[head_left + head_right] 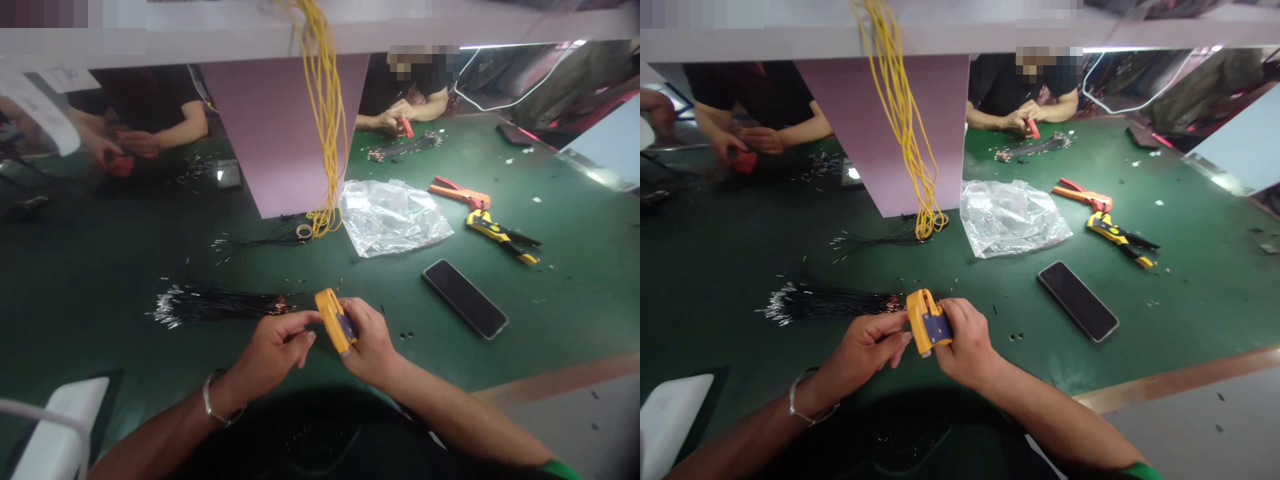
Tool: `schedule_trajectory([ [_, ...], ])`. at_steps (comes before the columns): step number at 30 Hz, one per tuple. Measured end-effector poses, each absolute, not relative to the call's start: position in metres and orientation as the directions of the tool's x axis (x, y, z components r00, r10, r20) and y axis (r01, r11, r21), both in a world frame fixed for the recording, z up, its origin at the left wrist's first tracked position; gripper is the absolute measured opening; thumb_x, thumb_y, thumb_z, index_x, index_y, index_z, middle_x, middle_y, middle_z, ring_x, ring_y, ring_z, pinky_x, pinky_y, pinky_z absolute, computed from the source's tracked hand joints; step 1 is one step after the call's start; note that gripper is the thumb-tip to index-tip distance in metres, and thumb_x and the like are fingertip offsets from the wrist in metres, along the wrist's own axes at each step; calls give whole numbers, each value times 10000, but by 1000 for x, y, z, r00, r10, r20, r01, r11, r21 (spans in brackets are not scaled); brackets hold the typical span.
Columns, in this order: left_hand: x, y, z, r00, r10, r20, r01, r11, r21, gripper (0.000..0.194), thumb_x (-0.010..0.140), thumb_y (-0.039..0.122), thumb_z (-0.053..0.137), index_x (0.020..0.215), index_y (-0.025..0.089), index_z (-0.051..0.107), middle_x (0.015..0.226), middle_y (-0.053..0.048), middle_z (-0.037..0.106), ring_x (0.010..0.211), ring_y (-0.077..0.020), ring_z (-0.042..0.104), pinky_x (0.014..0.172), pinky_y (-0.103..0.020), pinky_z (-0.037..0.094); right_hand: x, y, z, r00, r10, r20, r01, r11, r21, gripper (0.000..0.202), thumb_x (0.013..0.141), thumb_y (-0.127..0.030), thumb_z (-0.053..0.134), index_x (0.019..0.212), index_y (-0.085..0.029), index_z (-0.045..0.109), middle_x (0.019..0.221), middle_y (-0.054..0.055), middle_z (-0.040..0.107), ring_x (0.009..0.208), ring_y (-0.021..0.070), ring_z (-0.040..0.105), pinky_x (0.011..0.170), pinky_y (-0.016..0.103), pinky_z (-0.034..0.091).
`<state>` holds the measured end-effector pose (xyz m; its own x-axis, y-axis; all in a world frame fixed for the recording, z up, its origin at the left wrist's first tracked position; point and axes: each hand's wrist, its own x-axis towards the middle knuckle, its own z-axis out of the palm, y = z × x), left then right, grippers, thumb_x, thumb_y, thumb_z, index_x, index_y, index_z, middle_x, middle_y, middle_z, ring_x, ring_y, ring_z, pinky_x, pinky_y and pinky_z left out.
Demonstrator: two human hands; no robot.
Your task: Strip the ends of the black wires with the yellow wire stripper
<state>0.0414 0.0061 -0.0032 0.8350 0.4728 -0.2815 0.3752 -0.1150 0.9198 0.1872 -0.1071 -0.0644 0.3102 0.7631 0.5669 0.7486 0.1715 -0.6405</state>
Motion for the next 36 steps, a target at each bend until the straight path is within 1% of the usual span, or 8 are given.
schedule_trajectory([
  [4,42,7,-4,869,417,-267,357,-156,921,245,805,199,468,777,124,700,470,56,460,448,-61,385,477,-187,343,188,-107,-64,285,754,592,783,173,-597,368,706,-111,528,1063,-195,496,919,128,653,802,263,637,709,421,554],
  [9,41,8,-5,884,410,-225,330,-206,921,235,807,200,457,642,137,612,485,53,446,473,-64,405,492,-180,350,189,-109,-64,271,758,593,782,186,-595,373,692,-100,545,1052,-184,499,923,143,653,811,267,636,718,429,557],
  [13,40,8,-6,891,404,-209,320,-232,919,262,834,226,446,632,139,588,487,53,436,476,-64,395,488,-176,346,189,-109,-65,274,769,578,775,180,-605,336,705,-112,536,1026,-201,498,903,125,655,779,253,644,692,408,557],
  [17,38,8,-8,888,399,-230,340,-231,912,274,850,237,448,626,141,574,492,50,437,484,-64,399,490,-174,350,188,-110,-67,275,773,572,773,176,-609,311,712,-114,539,1004,-210,495,877,114,658,751,246,645,667,395,550],
  [25,38,8,-7,896,389,-216,323,-235,917,267,851,217,448,631,142,581,487,55,424,473,-61,396,481,-171,348,188,-110,-64,265,770,580,778,184,-600,289,714,-119,535,986,-209,499,826,94,658,696,229,644,620,354,538],
  [32,38,8,-4,896,382,-228,327,-216,920,270,849,202,466,638,138,623,493,49,432,482,-65,398,494,-180,361,188,-111,-64,267,770,580,786,174,-593,221,714,-121,526,913,-213,503,722,60,637,580,202,598,533,312,476],
  [34,38,7,-3,898,376,-226,321,-212,923,248,843,193,471,714,135,675,496,51,431,482,-67,395,494,-183,364,188,-111,-64,273,767,581,788,169,-592,193,719,-123,525,884,-218,497,687,46,621,552,193,577,517,303,457],
  [36,38,7,-3,900,374,-225,318,-206,926,253,840,186,473,842,134,720,502,55,431,479,-69,393,494,-186,367,188,-111,-64,285,765,578,788,156,-596,163,725,-129,520,854,-224,492,657,30,603,528,184,556,503,296,439],
])
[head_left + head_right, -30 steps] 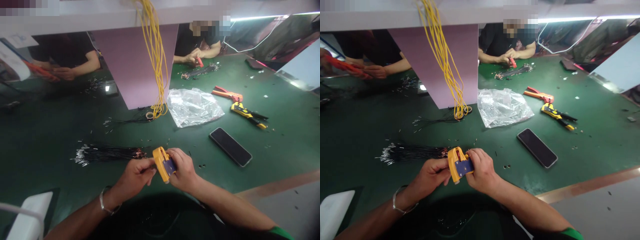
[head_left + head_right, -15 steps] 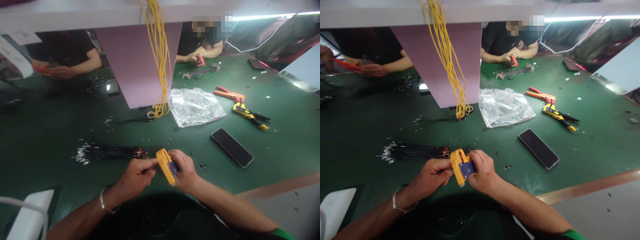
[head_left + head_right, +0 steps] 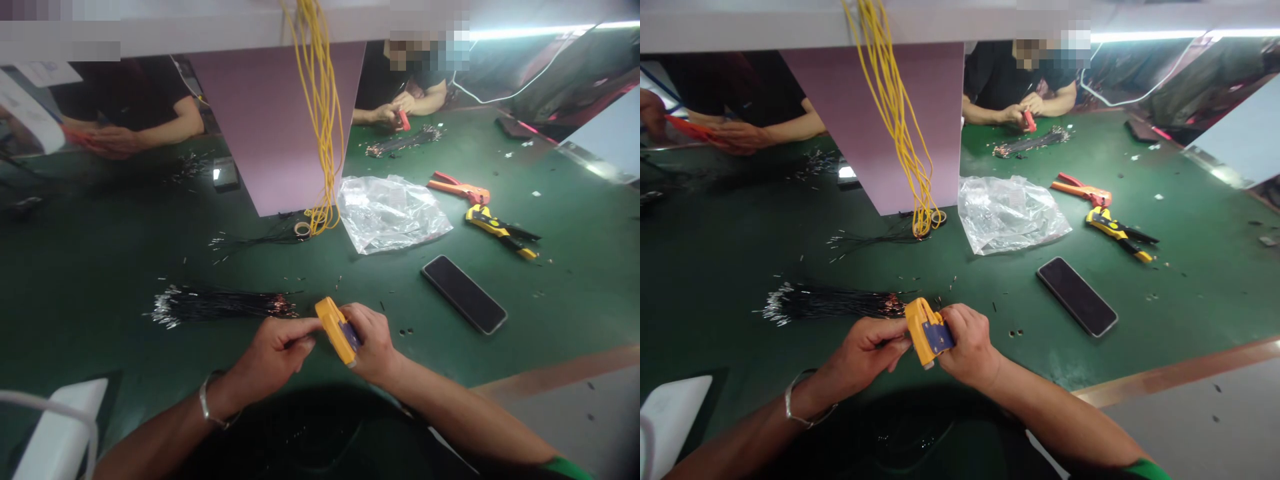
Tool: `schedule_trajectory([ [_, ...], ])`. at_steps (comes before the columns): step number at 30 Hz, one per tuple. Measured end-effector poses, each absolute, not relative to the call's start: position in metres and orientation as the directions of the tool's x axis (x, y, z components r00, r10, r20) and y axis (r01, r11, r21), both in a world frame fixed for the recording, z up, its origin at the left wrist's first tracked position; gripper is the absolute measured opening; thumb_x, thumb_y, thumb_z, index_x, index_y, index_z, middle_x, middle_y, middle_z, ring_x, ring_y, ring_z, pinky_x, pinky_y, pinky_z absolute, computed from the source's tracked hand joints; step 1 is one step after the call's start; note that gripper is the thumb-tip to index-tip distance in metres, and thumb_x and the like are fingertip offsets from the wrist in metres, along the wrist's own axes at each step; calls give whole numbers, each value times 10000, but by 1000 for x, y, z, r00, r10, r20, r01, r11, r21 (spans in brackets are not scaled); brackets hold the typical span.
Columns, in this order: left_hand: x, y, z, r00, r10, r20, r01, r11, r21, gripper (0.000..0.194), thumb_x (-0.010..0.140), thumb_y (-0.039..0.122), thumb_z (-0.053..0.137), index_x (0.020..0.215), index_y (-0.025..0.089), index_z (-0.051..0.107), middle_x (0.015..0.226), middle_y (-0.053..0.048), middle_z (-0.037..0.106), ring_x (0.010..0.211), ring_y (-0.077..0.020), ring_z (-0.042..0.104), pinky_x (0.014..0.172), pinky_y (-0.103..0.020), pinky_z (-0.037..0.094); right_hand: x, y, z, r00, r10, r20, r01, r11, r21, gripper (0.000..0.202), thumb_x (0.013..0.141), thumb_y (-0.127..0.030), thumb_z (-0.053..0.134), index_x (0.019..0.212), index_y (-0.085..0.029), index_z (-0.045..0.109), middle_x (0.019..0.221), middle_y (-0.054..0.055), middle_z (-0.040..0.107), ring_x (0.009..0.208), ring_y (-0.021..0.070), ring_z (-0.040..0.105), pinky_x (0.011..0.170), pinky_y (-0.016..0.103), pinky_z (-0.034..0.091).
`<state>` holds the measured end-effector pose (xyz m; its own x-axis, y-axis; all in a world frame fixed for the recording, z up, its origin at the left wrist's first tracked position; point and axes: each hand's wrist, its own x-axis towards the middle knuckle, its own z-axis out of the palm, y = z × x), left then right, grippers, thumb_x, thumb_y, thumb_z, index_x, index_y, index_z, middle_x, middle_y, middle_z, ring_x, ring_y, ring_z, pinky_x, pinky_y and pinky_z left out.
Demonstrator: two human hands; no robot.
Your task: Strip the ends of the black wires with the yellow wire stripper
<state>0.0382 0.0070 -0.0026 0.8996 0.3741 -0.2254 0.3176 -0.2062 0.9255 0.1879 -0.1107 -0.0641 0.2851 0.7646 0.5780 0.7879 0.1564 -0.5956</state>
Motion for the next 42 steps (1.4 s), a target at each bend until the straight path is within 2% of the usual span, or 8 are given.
schedule_trajectory([
  [7,37,6,-5,900,373,-228,321,-211,923,306,844,178,472,983,136,741,501,56,435,478,-72,405,497,-186,376,188,-111,-62,279,769,575,785,163,-598,103,757,-153,530,806,-227,477,617,14,571,495,166,519,481,283,405],
  [14,38,6,-5,904,369,-214,302,-198,933,249,829,178,476,813,126,719,491,51,442,471,-67,397,488,-180,377,188,-111,-62,280,762,584,793,159,-588,69,766,-185,530,763,-226,475,575,-9,523,468,148,467,464,274,359],
  [21,38,6,-6,904,373,-211,303,-207,930,243,810,199,504,625,134,647,475,39,468,459,-65,408,477,-179,377,189,-109,-63,294,746,598,794,158,-587,164,781,-222,555,684,-245,425,526,-44,420,440,136,397,450,273,300],
  [26,41,6,-6,856,451,-252,365,-182,913,224,799,199,523,877,128,720,480,46,498,451,-73,439,481,-186,393,187,-110,-72,375,754,539,759,83,-645,238,762,-208,563,616,-249,378,508,-53,396,432,128,400,453,266,310],
  [28,41,9,-6,838,479,-260,383,-178,906,214,795,201,533,882,128,715,484,44,510,456,-76,458,486,-186,399,184,-110,-76,444,761,474,725,6,-689,254,764,-210,573,597,-245,384,498,-54,402,431,125,406,459,262,330],
  [31,40,15,-7,822,520,-233,393,-221,893,170,798,217,546,765,132,689,489,39,515,477,-79,466,492,-183,397,181,-108,-77,526,789,316,581,-63,-811,268,788,-260,587,582,-238,417,490,-50,428,425,119,407,445,258,357],
  [35,38,23,-11,813,557,-172,387,-295,873,167,809,212,550,772,140,696,532,29,561,501,-82,482,499,-181,398,184,-104,-72,528,849,7,210,-123,-970,186,761,-316,641,647,-209,540,549,-8,577,473,144,524,459,268,454],
  [42,32,41,-5,805,593,36,322,-486,813,148,814,176,581,760,167,718,737,-14,705,682,-121,623,633,-212,464,198,-103,-58,213,955,-208,-175,-172,-969,133,720,-264,710,771,-166,637,667,42,699,634,201,655,653,359,550],
])
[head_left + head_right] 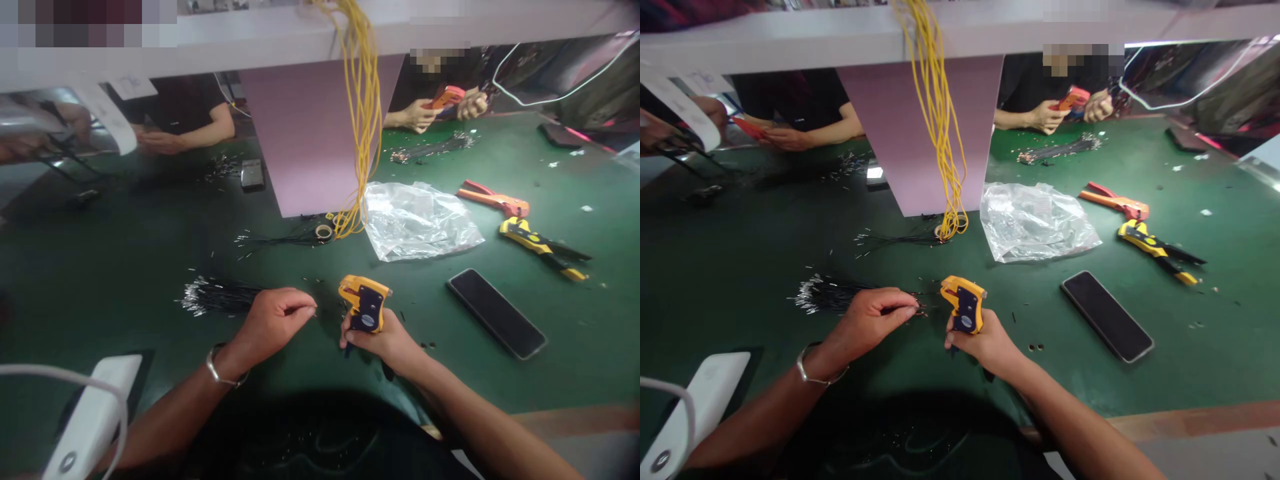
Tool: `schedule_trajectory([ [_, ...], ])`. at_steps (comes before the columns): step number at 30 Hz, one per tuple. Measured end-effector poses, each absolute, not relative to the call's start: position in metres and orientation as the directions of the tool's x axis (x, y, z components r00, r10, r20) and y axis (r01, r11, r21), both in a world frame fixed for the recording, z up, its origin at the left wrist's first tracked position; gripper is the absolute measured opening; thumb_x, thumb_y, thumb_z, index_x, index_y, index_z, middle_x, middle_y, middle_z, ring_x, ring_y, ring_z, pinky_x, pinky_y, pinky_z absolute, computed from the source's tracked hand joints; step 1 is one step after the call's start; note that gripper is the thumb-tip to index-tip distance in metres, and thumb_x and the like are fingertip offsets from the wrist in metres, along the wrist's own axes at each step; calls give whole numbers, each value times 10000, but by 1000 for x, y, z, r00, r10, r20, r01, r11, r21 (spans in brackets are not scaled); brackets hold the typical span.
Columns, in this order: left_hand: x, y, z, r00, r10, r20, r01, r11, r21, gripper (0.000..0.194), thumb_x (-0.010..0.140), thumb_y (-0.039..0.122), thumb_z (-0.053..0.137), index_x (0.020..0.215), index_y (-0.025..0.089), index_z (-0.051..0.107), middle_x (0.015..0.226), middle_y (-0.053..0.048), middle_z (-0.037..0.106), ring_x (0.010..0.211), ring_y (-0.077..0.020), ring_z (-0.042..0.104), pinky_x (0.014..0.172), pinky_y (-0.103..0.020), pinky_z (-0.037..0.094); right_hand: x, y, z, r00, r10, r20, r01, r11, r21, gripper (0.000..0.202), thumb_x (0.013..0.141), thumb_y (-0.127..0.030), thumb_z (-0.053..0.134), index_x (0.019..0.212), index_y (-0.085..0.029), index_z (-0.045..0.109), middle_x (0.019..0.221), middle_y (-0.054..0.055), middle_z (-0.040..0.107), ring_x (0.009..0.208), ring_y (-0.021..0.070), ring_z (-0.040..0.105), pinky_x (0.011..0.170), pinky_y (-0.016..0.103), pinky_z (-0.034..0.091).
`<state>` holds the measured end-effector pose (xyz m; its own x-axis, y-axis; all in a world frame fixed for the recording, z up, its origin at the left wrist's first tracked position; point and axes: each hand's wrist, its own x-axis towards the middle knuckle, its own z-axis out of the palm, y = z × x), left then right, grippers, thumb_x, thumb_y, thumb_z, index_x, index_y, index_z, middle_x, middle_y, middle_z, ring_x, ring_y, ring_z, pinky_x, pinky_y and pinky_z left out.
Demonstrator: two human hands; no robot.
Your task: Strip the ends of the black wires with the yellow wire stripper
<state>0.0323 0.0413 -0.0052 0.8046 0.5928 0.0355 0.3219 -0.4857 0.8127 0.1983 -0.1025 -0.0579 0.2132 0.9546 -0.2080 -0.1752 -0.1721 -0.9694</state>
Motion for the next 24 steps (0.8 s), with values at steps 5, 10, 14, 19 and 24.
schedule_trajectory([
  [5,23,55,2,807,573,144,321,-629,708,153,839,182,589,775,181,729,667,1,630,610,-94,560,595,-214,424,199,-105,-57,57,968,-245,-324,-214,-921,166,714,-272,747,786,-163,645,659,40,700,621,207,667,632,364,553],
  [10,21,58,2,812,558,172,305,-656,690,151,845,180,596,770,182,727,673,2,632,629,-97,569,605,-221,421,197,-107,-58,-50,965,-257,-300,-260,-918,156,727,-256,747,798,-157,649,667,41,703,630,195,658,635,345,539],
  [14,21,56,0,834,521,181,278,-680,678,154,841,162,597,758,188,723,693,-1,653,662,-105,591,625,-223,430,196,-108,-59,-86,967,-241,-301,-255,-919,134,750,-238,734,821,-156,656,693,44,711,656,189,657,659,341,533],
  [19,21,53,-2,851,492,183,268,-707,655,140,839,149,606,765,190,718,702,4,656,678,-104,592,644,-227,427,194,-109,-60,-104,967,-231,-312,-253,-916,142,758,-259,736,816,-159,653,693,44,708,656,195,656,666,352,535],
  [24,22,53,-5,843,496,209,249,-704,665,135,837,145,612,758,190,712,689,15,646,661,-95,585,630,-220,424,193,-110,-63,-133,957,-259,-321,-289,-902,147,764,-248,742,830,-146,659,705,51,710,685,193,656,690,343,518],
])
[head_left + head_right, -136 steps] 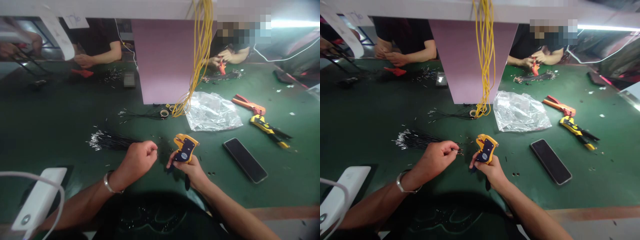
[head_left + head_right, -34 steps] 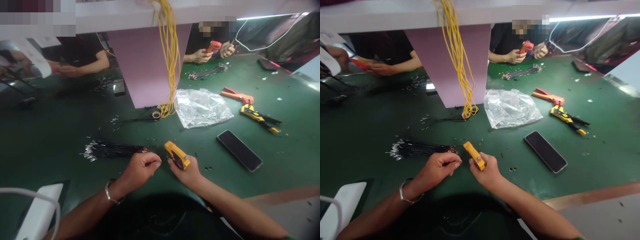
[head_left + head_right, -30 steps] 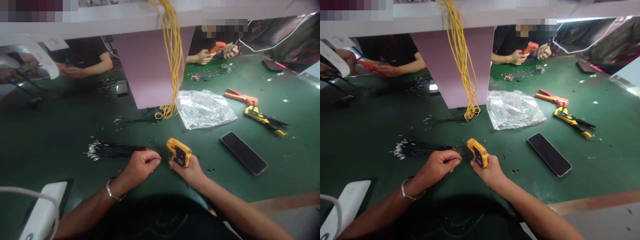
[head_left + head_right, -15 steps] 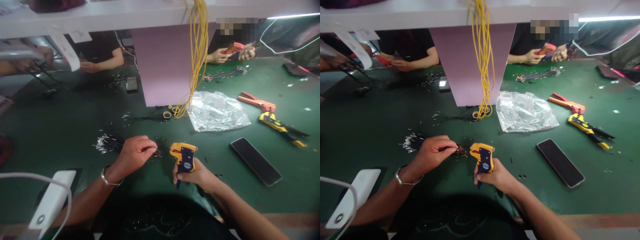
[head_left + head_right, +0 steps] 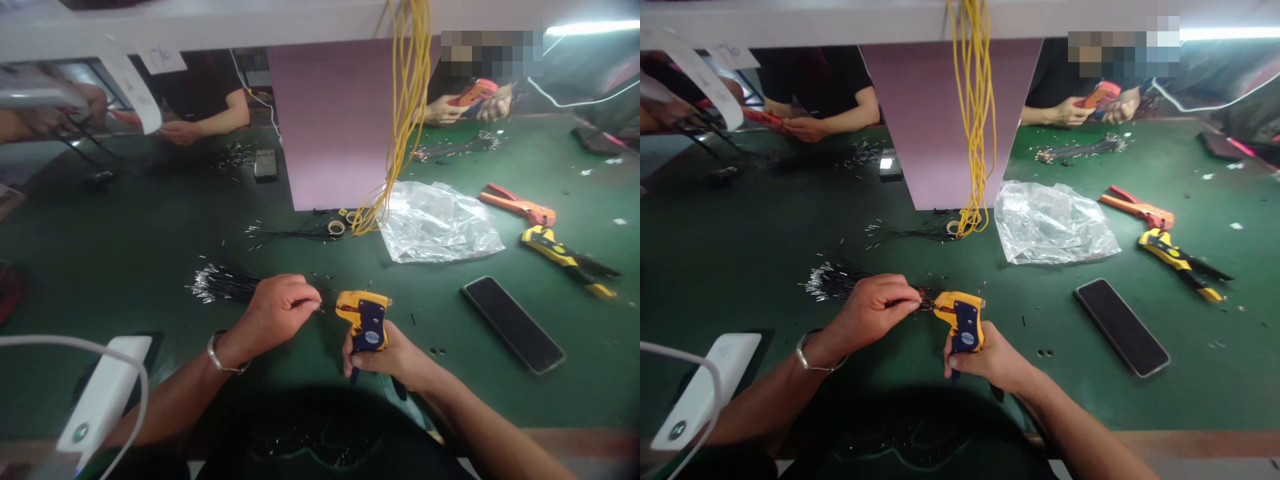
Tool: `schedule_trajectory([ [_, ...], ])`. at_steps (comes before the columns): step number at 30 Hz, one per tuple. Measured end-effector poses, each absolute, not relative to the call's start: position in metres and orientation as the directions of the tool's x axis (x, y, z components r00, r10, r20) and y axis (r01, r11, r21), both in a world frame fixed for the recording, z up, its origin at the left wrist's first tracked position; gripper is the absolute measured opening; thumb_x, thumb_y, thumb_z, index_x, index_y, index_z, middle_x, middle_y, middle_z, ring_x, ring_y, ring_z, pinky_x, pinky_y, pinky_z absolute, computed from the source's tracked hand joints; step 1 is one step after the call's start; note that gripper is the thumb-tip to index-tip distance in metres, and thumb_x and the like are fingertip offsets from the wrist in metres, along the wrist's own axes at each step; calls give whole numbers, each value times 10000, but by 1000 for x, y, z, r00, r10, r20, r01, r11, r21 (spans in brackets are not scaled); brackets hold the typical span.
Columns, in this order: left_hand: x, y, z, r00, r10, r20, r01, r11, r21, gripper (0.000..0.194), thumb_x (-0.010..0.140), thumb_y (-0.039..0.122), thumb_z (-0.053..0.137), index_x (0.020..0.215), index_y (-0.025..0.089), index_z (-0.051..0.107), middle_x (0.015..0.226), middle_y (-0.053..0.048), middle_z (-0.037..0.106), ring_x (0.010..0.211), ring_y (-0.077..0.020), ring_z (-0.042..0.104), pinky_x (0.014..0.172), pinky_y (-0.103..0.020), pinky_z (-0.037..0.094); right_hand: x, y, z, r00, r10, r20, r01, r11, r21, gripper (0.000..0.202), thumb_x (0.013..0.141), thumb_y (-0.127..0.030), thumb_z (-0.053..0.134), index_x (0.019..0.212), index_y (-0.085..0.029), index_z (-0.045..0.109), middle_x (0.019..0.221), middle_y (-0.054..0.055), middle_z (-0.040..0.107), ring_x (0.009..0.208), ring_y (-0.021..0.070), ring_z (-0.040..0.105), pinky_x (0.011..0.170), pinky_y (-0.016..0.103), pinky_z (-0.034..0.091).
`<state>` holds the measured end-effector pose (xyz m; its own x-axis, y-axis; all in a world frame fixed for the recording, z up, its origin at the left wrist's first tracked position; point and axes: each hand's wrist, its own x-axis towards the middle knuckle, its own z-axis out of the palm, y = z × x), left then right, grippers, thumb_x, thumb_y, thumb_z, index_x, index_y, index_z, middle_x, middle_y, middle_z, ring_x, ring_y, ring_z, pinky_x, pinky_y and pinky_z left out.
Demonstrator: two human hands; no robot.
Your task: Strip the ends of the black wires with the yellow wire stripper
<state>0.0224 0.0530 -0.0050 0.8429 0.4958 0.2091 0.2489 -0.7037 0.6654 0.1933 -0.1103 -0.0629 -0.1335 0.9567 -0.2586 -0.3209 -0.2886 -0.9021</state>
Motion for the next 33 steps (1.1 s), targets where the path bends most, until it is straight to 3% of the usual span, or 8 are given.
schedule_trajectory([
  [33,22,54,-6,844,489,219,231,-701,674,151,821,110,611,723,188,697,665,23,634,640,-93,584,602,-216,423,188,-111,-61,-90,945,-316,-347,-327,-879,160,752,-251,762,749,-150,637,597,26,696,580,172,644,615,311,508],
])
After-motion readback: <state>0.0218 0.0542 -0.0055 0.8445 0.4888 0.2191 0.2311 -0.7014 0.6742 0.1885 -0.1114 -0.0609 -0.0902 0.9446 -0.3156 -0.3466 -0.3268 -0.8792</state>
